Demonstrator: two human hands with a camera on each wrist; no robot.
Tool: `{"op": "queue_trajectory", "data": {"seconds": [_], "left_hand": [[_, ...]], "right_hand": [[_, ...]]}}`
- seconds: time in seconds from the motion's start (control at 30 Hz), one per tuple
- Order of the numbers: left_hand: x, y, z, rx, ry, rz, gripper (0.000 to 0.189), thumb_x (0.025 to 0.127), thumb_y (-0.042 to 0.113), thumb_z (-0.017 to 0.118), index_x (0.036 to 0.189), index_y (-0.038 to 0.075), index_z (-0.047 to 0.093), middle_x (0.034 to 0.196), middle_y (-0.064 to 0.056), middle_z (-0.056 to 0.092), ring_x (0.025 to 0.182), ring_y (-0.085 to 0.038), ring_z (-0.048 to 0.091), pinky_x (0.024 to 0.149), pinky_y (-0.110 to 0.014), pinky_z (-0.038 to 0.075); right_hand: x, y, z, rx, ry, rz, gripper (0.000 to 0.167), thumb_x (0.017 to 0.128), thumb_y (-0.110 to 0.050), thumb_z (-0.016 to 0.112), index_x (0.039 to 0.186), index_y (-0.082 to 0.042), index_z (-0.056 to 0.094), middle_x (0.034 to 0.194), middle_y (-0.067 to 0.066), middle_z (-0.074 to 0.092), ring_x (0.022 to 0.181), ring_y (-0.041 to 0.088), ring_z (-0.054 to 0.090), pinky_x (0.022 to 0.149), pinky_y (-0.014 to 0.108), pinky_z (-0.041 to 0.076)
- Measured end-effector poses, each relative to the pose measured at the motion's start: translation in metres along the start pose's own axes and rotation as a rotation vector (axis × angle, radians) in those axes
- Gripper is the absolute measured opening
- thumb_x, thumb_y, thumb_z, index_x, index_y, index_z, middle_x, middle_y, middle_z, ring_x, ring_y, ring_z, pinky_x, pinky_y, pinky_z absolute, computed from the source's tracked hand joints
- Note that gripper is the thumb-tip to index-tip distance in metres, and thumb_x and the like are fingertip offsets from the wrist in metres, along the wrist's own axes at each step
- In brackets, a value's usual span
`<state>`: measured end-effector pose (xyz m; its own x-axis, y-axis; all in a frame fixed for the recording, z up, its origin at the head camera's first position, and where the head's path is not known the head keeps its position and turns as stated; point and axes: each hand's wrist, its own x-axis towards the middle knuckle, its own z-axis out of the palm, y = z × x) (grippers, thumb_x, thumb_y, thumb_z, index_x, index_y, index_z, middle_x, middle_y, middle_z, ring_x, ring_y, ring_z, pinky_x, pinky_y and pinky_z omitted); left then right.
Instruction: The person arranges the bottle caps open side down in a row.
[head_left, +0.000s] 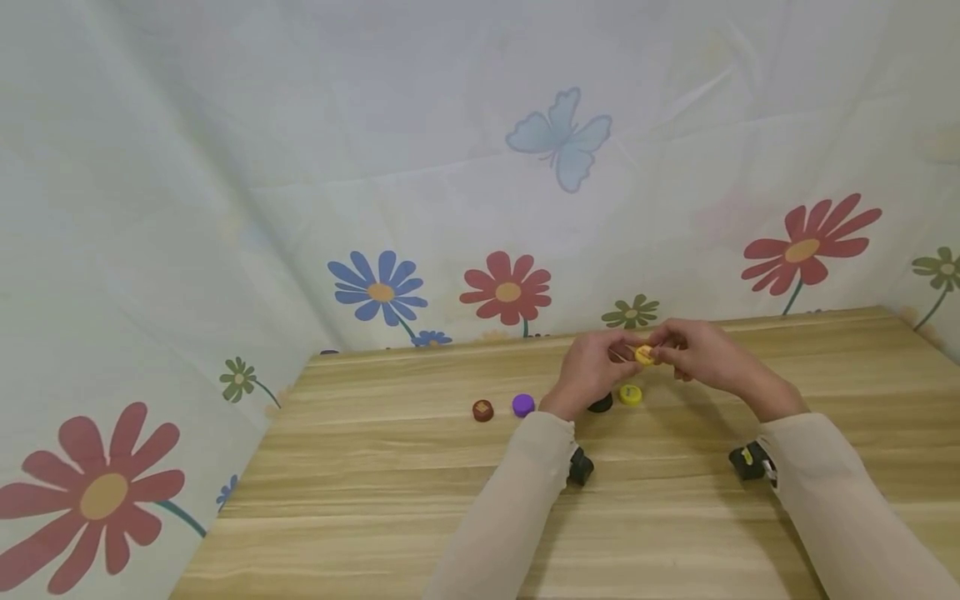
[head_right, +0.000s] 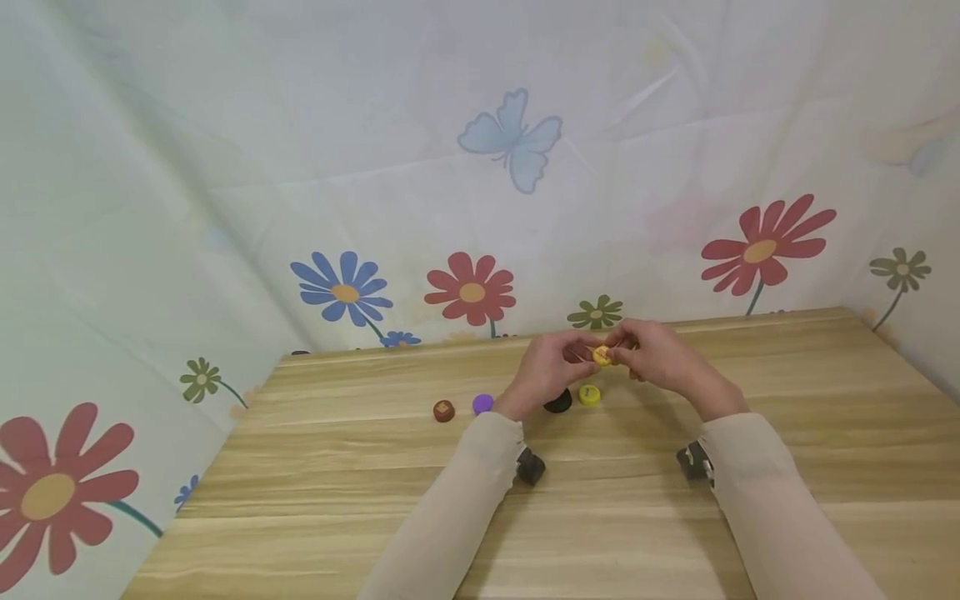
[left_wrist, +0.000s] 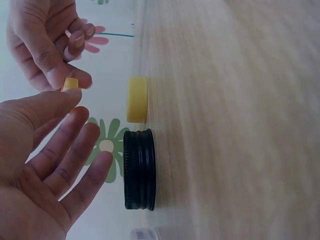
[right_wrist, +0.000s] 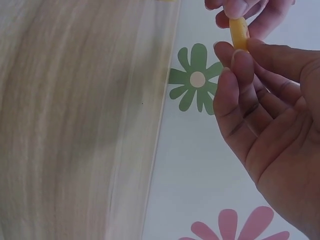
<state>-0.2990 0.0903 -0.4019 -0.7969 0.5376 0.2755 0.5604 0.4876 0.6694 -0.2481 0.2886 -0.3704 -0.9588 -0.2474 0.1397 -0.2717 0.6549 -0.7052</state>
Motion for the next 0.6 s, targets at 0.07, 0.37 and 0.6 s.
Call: {"op": "queue_trajectory", "data": {"seconds": [0.07, 0.37, 0.6], "left_hand": [[0.0001, 0.0, 0.0002, 0.009, 0.002, -0.002, 0.029, 0.095, 0.017, 0.083, 0.124, 0.016, 0.078, 0.096, 0.008, 0.078, 0.085, 0.001, 0.067, 0.075, -0.015, 0.051], [-0.0003, -0.0003, -0.0008, -0.02, 0.006, 0.01, 0.024, 0.095, 0.016, 0.084, 0.118, 0.012, 0.079, 0.1, 0.005, 0.078, 0.086, 0.001, 0.067, 0.076, -0.013, 0.051], [-0.0009, -0.0007, -0.0002, -0.03, -0.01, 0.019, 0.023, 0.095, 0.015, 0.084, 0.117, 0.012, 0.08, 0.102, 0.005, 0.079, 0.086, 0.002, 0.066, 0.076, -0.012, 0.051]], "right_hand": [[-0.0004, 0.0005, -0.0002, 0.002, -0.005, -0.006, 0.018, 0.105, -0.004, 0.064, 0.119, 0.007, 0.066, 0.098, 0.017, 0.071, 0.069, 0.021, 0.061, 0.058, 0.032, 0.055], [0.0002, 0.0008, -0.0014, 0.0, -0.038, -0.012, 0.026, 0.097, -0.002, 0.073, 0.12, 0.006, 0.067, 0.102, 0.011, 0.071, 0.078, 0.02, 0.064, 0.062, 0.033, 0.057], [0.001, 0.0028, -0.001, -0.029, -0.014, -0.019, 0.026, 0.094, -0.002, 0.076, 0.118, 0.005, 0.069, 0.105, 0.013, 0.071, 0.079, 0.019, 0.064, 0.062, 0.033, 0.057]]}}
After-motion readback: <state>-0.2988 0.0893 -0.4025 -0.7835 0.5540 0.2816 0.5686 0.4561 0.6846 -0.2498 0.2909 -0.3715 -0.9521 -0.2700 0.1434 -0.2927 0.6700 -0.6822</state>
